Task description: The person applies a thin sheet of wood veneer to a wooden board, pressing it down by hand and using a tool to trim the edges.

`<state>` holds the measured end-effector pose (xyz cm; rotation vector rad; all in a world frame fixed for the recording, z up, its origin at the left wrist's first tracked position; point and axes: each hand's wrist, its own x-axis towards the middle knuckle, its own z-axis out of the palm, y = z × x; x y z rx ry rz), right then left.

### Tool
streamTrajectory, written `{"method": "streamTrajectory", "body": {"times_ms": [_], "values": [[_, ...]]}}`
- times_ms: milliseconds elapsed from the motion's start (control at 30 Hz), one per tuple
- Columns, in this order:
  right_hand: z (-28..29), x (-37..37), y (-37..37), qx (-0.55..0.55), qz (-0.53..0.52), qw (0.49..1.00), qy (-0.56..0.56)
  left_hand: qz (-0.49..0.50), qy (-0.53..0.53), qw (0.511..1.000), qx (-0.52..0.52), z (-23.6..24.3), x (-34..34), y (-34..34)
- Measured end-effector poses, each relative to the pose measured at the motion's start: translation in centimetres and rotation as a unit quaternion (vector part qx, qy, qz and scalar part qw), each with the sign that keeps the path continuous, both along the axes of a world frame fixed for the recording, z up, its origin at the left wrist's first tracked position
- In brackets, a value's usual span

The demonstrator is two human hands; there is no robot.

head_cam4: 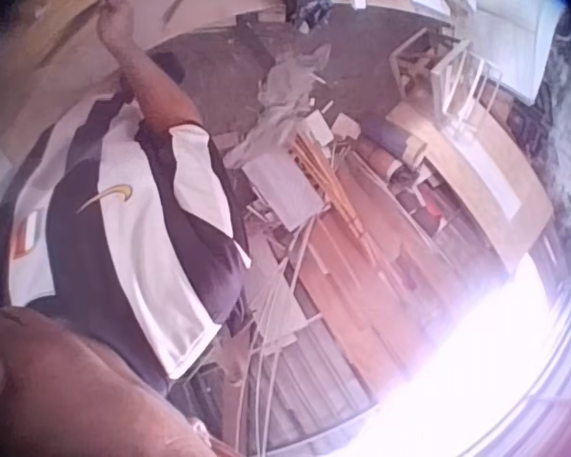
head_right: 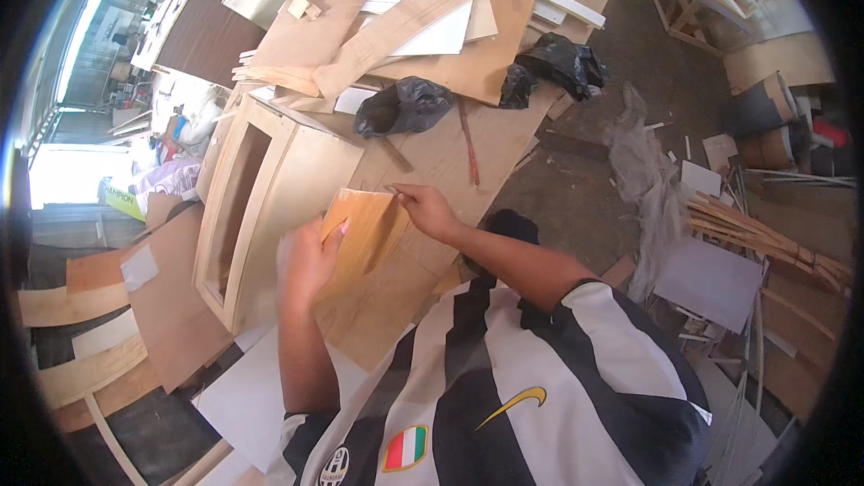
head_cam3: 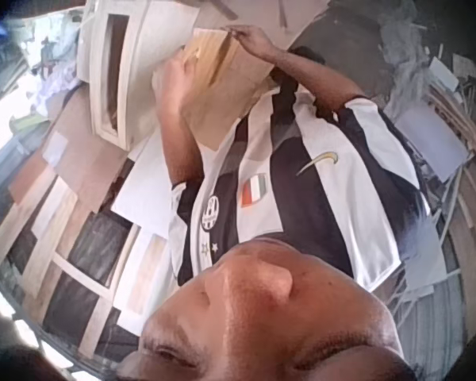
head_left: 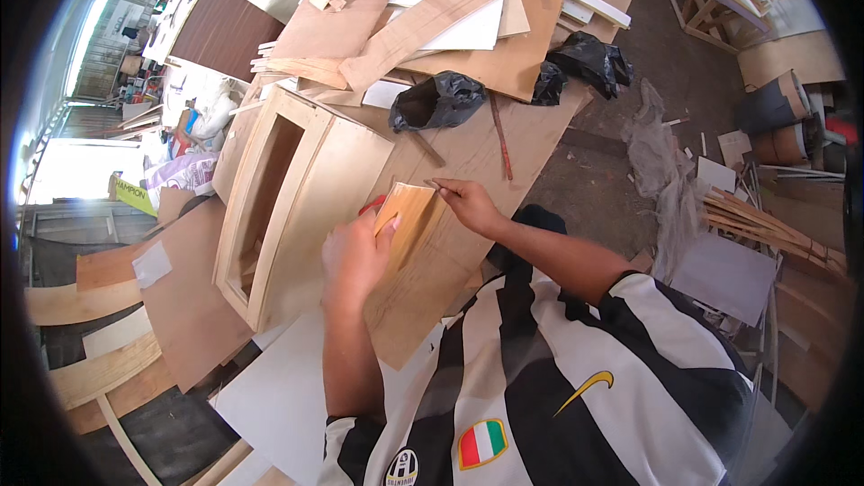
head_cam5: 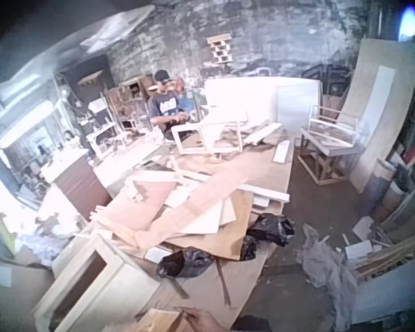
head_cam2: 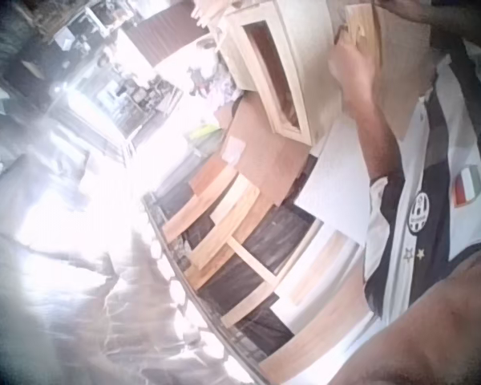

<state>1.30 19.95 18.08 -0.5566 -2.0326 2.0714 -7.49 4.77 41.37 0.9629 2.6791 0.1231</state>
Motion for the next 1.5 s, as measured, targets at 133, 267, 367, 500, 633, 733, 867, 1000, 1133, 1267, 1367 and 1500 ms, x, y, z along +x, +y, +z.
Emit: {"method": "streamTrajectory", "body": {"times_ms": [133,267,367,500,633,733,867,1000,1133,1267,1367,1500], "values": [[5.0,0.0,-1.7,-0.075,-0.035,0.988,0.128,0.004,0.006,1.0,-0.012,-0.4,-0.9,-0.6],[-6.5,-0.6,-1.1,-0.071,-0.046,0.996,0.008,0.015,0.015,1.0,-0.002,0.1,-0.9,0.6],[-7.3,-1.2,-1.1,-0.038,-0.022,0.998,-0.046,0.017,0.03,0.999,-0.039,-0.2,-1.7,-0.1],[-4.2,-1.2,-2.3,-0.136,-0.055,0.986,0.079,0.029,0.008,0.999,-0.02,-0.1,-2.2,-0.5],[-11.2,-0.8,-0.5,0.014,0.002,0.984,-0.177,0.032,-0.01,0.999,0.027,-0.4,-2.3,-0.4],[-11.4,-1.2,-2.3,0.036,-0.06,0.994,-0.085,0.041,-0.003,0.999,0.014,-0.4,-2.3,0.0],[-11.5,-2.1,-2.8,-0.013,-0.132,0.99,-0.049,0.059,-0.021,0.997,0.049,-1.0,-2.5,-0.3],[-11.5,-1.9,-2.3,-0.015,-0.089,0.991,-0.097,0.051,-0.011,0.997,0.055,-0.9,-2.5,-0.8],[-12.3,-1.6,-2.9,-0.044,-0.138,0.987,0.072,0.047,-0.007,0.998,0.046,-1.1,-2.3,-0.5],[-15.4,-0.9,-1.5,0.016,-0.1,0.985,-0.14,0.056,-0.007,0.997,0.053,-0.5,-2.0,0.1],[-13.8,-0.9,-2.4,0.03,-0.124,0.98,-0.152,0.076,-0.012,0.997,0.029,-0.7,-2.2,-0.6],[-15.1,-1.3,-5.0,-0.038,-0.188,0.975,-0.112,0.068,-0.017,0.996,0.057,-0.8,-1.9,0.1]]}}
